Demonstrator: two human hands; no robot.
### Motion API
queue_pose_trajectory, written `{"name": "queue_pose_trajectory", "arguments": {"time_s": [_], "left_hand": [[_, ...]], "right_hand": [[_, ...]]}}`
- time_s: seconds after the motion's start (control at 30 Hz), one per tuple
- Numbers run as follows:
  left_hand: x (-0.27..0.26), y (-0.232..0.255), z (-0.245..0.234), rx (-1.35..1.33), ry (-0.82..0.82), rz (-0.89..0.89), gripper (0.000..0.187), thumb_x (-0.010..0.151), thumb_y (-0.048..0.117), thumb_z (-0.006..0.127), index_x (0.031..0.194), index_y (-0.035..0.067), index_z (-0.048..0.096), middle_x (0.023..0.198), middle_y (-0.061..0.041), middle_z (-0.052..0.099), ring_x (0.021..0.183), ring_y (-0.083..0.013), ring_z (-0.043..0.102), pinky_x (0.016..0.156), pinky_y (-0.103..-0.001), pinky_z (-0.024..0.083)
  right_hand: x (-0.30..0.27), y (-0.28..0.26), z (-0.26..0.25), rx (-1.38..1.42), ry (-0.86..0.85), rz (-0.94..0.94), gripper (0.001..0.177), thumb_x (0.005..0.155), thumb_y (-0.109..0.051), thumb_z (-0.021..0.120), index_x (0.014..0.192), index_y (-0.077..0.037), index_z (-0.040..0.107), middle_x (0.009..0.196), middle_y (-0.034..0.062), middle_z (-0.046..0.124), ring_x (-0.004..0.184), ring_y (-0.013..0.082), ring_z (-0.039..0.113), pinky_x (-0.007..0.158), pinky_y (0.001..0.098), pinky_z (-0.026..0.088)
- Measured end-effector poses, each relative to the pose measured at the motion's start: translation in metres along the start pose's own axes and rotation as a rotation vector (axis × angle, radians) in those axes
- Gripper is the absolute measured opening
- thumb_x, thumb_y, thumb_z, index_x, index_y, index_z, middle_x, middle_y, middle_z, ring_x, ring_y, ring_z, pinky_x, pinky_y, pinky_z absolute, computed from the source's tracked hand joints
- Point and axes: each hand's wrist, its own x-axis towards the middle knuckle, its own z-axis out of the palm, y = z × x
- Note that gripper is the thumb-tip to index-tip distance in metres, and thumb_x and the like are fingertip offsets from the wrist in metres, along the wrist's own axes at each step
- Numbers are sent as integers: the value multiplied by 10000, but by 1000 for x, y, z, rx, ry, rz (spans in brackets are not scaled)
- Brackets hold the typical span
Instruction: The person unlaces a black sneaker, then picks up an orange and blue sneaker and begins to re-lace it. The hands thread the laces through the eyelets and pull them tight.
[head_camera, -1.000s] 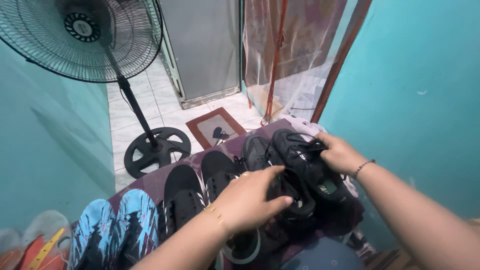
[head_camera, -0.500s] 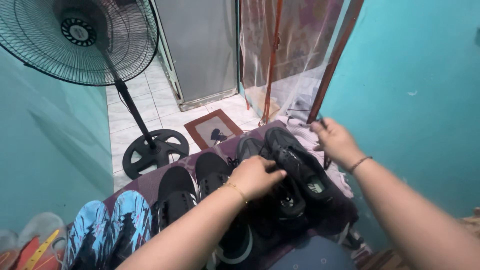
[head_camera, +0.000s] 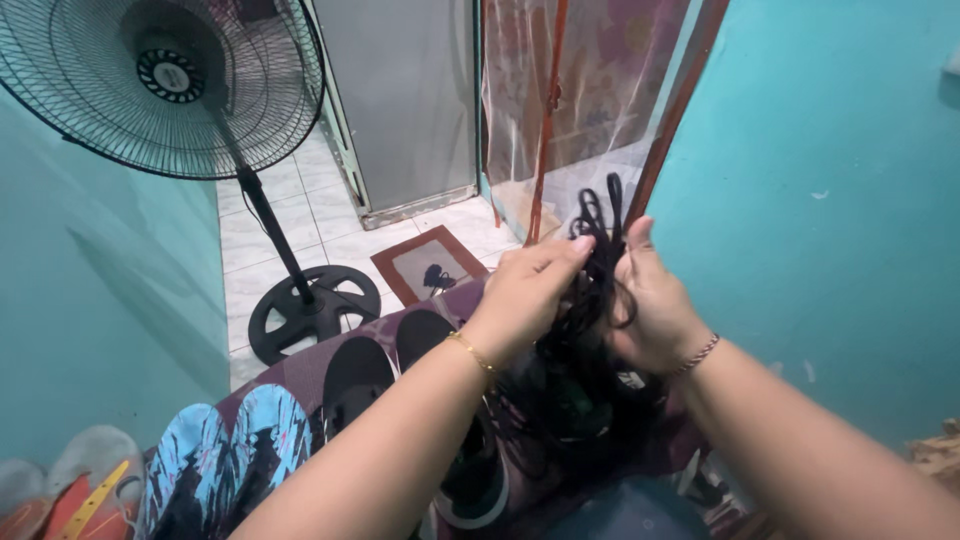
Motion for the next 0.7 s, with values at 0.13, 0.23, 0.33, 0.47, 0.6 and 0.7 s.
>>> {"name": "queue_pose_trajectory", "arguments": {"time_s": [0.13, 0.23, 0.33, 0.47, 0.6, 0.7], "left_hand": [[7, 3, 0, -51, -68, -34, 437, 1024, 401, 501, 1235, 99, 736, 803, -63, 692, 629, -137, 616, 564, -294, 510], [26, -12, -12, -339, -244, 59, 425, 1037, 388, 513, 1219, 47, 690, 954, -34, 710, 774, -125, 656, 699, -316, 566], [55, -31, -29, -260, -154, 196, 444, 1063, 378, 554, 1191, -9, 733, 1077, -60, 754, 935, -122, 668, 862, -319, 552], [63, -59, -36, 167, 11, 66, 410, 914, 389, 671, 1147, 55, 722, 1075, -70, 777, 991, -179, 724, 907, -328, 560], [50, -73, -24, 826, -358, 346, 640, 785, 503, 740, 1305, 134, 681, 1414, -134, 627, 1340, -343, 555, 1110, -423, 434], [52, -78, -8, 938, -479, 206, 768, 793, 545, 746, 1452, 195, 562, 1557, -205, 383, 1451, -452, 278, 1060, -594, 264]], "right_hand": [[6, -8, 13, -336, 440, 243, 291, 977, -347, 479, 1099, -101, 573, 833, -1, 589, 702, 126, 558, 664, 355, 561], [14, -26, 11, -449, 355, 296, 157, 1020, -215, 573, 1059, -63, 561, 764, -25, 529, 651, 115, 512, 644, 378, 568], [32, -50, 0, -704, 358, 264, 156, 971, -175, 570, 1111, -111, 598, 700, -17, 483, 598, 120, 483, 567, 366, 529], [80, -67, -27, -1326, 577, 276, 153, 989, -232, 558, 1100, -127, 567, 698, 11, 549, 551, 155, 506, 522, 361, 447], [127, -51, -50, -1559, 408, 138, 138, 980, -171, 600, 1110, -125, 587, 701, 14, 551, 593, 113, 503, 550, 323, 449], [164, -51, -53, -1101, 391, -127, 126, 1007, -138, 554, 1133, -136, 550, 709, -13, 489, 585, 108, 462, 526, 312, 406]]}}
